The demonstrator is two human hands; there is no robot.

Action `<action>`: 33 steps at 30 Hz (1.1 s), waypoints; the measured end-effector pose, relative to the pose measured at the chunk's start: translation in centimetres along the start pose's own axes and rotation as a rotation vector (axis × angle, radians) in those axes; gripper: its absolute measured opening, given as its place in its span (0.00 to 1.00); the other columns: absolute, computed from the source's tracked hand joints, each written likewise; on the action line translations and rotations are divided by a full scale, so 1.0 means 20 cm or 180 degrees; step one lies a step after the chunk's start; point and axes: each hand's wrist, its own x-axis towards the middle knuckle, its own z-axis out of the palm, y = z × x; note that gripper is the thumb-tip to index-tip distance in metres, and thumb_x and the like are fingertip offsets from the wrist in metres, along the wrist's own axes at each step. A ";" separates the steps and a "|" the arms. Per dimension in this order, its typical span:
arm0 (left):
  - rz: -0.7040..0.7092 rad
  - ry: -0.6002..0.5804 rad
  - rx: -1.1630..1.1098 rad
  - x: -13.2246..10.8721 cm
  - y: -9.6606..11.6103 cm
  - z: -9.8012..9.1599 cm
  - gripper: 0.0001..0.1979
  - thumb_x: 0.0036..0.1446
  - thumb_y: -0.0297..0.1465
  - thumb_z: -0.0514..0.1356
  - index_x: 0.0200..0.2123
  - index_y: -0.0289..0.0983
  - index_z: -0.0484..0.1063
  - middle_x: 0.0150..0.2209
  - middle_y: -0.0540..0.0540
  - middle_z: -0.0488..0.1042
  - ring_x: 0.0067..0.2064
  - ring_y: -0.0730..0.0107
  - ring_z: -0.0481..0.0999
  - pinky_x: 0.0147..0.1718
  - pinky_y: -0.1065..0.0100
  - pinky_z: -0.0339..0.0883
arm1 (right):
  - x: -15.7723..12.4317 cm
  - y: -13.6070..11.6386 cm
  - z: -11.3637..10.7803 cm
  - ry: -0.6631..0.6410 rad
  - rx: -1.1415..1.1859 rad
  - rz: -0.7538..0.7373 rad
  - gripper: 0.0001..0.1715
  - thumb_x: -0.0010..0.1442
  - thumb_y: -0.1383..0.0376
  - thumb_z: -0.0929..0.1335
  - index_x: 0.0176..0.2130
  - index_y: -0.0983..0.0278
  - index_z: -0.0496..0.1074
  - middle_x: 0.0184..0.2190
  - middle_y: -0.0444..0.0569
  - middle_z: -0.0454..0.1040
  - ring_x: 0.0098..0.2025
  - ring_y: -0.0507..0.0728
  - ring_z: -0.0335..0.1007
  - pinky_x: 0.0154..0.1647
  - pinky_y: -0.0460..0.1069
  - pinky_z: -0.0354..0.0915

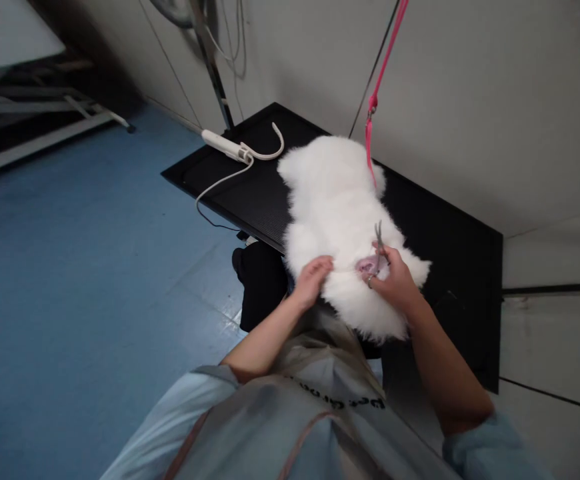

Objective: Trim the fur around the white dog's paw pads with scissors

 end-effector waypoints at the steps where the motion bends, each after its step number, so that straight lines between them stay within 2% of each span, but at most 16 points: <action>1: -0.0047 0.0544 0.0181 0.02 0.01 -0.14 0.17 0.58 0.43 0.53 0.25 0.36 0.67 0.34 0.46 0.75 0.31 0.71 0.72 0.32 0.66 0.68 | 0.02 0.04 0.03 0.0085 0.0145 0.0115 0.35 0.48 0.60 0.72 0.53 0.63 0.62 0.58 0.60 0.67 0.60 0.66 0.63 0.62 0.66 0.54; 3: -0.0126 0.1707 0.0837 0.04 0.04 -0.49 0.15 0.59 0.36 0.50 0.24 0.37 0.65 0.29 0.48 0.72 0.30 0.71 0.70 0.30 0.65 0.68 | 0.00 0.10 0.07 0.0146 0.0386 0.0259 0.33 0.47 0.60 0.72 0.52 0.62 0.63 0.59 0.59 0.66 0.60 0.65 0.63 0.59 0.63 0.58; 6: -0.0082 0.2257 0.1294 0.05 0.11 -0.98 0.05 0.51 0.30 0.60 0.25 0.37 0.67 0.32 0.48 0.71 0.46 0.60 0.70 0.45 0.59 0.67 | -0.07 0.11 0.14 0.0142 0.0492 0.0338 0.32 0.45 0.61 0.73 0.49 0.62 0.64 0.53 0.57 0.70 0.56 0.64 0.67 0.57 0.61 0.61; 8: -0.0008 0.2666 0.2081 0.04 0.18 -1.14 0.06 0.50 0.29 0.60 0.23 0.39 0.66 0.30 0.46 0.70 0.50 0.52 0.69 0.50 0.51 0.63 | -0.11 0.08 0.21 0.0248 0.0513 0.0380 0.33 0.45 0.61 0.72 0.50 0.62 0.64 0.50 0.55 0.71 0.53 0.64 0.68 0.55 0.61 0.63; 9: -0.0022 0.2703 0.2325 0.04 0.21 -1.15 0.07 0.52 0.30 0.59 0.23 0.39 0.66 0.31 0.44 0.71 0.51 0.50 0.69 0.52 0.49 0.62 | -0.12 0.06 0.25 0.0362 0.0513 0.0407 0.34 0.45 0.61 0.72 0.51 0.62 0.63 0.49 0.55 0.71 0.52 0.64 0.69 0.55 0.61 0.63; 10: 0.0029 0.2640 0.2468 0.03 0.24 -1.10 0.07 0.53 0.30 0.58 0.24 0.38 0.67 0.32 0.43 0.72 0.52 0.48 0.69 0.53 0.47 0.60 | -0.13 0.04 0.30 0.0479 0.0498 0.0427 0.35 0.46 0.61 0.72 0.53 0.62 0.62 0.49 0.56 0.71 0.52 0.64 0.68 0.55 0.61 0.63; 12: 0.0465 0.2108 0.2540 0.01 0.28 -0.88 0.06 0.52 0.30 0.61 0.35 0.36 0.71 0.44 0.42 0.74 0.57 0.50 0.67 0.58 0.48 0.57 | -0.14 0.00 0.40 0.0670 0.0406 0.0434 0.38 0.47 0.60 0.71 0.56 0.63 0.60 0.51 0.58 0.69 0.53 0.64 0.67 0.55 0.62 0.63; 13: 0.0915 0.1625 0.2556 0.01 0.29 -0.73 0.11 0.54 0.30 0.59 0.42 0.36 0.72 0.50 0.42 0.72 0.59 0.53 0.65 0.60 0.49 0.56 | -0.14 -0.02 0.44 0.0742 0.0342 0.0411 0.40 0.48 0.60 0.71 0.57 0.64 0.58 0.52 0.59 0.68 0.54 0.65 0.67 0.56 0.63 0.62; 15: 0.1464 0.0466 0.2422 0.00 0.29 -0.41 0.12 0.62 0.33 0.52 0.44 0.39 0.73 0.54 0.44 0.71 0.60 0.60 0.65 0.61 0.51 0.56 | -0.14 -0.07 0.52 0.0851 0.0248 0.0325 0.41 0.49 0.60 0.71 0.59 0.65 0.56 0.55 0.62 0.66 0.56 0.66 0.65 0.57 0.63 0.61; 16: 0.1444 -0.0145 0.2389 0.01 0.27 -0.28 0.13 0.64 0.35 0.51 0.44 0.40 0.74 0.54 0.45 0.72 0.61 0.60 0.65 0.62 0.51 0.55 | -0.13 -0.09 0.55 0.0919 0.0224 0.0287 0.41 0.50 0.60 0.70 0.59 0.66 0.55 0.56 0.63 0.64 0.57 0.66 0.64 0.58 0.63 0.61; 18: 0.1214 -0.0494 0.2225 0.02 0.21 -0.09 0.16 0.65 0.36 0.49 0.44 0.40 0.75 0.53 0.43 0.74 0.60 0.60 0.66 0.62 0.50 0.54 | -0.11 -0.12 0.59 0.1057 0.0189 0.0241 0.41 0.51 0.61 0.69 0.60 0.66 0.54 0.57 0.65 0.62 0.59 0.67 0.62 0.59 0.64 0.59; 20: 0.0936 -0.0355 0.2086 0.03 0.13 -0.04 0.18 0.66 0.38 0.48 0.48 0.40 0.74 0.56 0.42 0.72 0.62 0.60 0.63 0.63 0.49 0.52 | -0.10 -0.14 0.61 0.1115 0.0136 0.0159 0.41 0.51 0.61 0.69 0.60 0.66 0.53 0.59 0.66 0.61 0.59 0.67 0.61 0.59 0.64 0.60; 23: 0.0568 -0.0249 0.1960 0.02 0.00 -0.08 0.21 0.66 0.41 0.47 0.55 0.41 0.70 0.59 0.42 0.68 0.66 0.59 0.57 0.65 0.48 0.46 | -0.11 -0.11 0.64 0.1146 0.0053 -0.0059 0.41 0.51 0.61 0.69 0.60 0.67 0.53 0.61 0.69 0.58 0.60 0.68 0.61 0.58 0.64 0.61; 25: 0.0485 -0.0322 0.1806 0.00 -0.07 -0.10 0.23 0.67 0.42 0.44 0.56 0.40 0.69 0.56 0.40 0.68 0.63 0.60 0.62 0.63 0.51 0.53 | -0.14 -0.06 0.66 0.1195 0.0059 -0.0135 0.41 0.51 0.59 0.70 0.59 0.67 0.53 0.61 0.69 0.58 0.60 0.68 0.61 0.58 0.65 0.61; 30: 0.1049 -0.0411 0.1836 -0.07 -0.16 -0.07 0.24 0.66 0.43 0.48 0.56 0.37 0.70 0.47 0.39 0.66 0.53 0.60 0.66 0.52 0.57 0.64 | -0.24 0.10 0.64 0.1172 0.0482 -0.0157 0.41 0.51 0.58 0.70 0.59 0.65 0.54 0.59 0.65 0.61 0.60 0.67 0.61 0.58 0.65 0.61; 33: 0.1446 -0.0791 0.2111 -0.07 -0.15 -0.06 0.25 0.64 0.44 0.52 0.58 0.38 0.69 0.42 0.41 0.65 0.47 0.61 0.68 0.48 0.59 0.66 | -0.29 0.18 0.58 0.1033 0.0836 -0.0110 0.36 0.51 0.59 0.70 0.56 0.63 0.57 0.59 0.62 0.62 0.60 0.65 0.62 0.59 0.63 0.61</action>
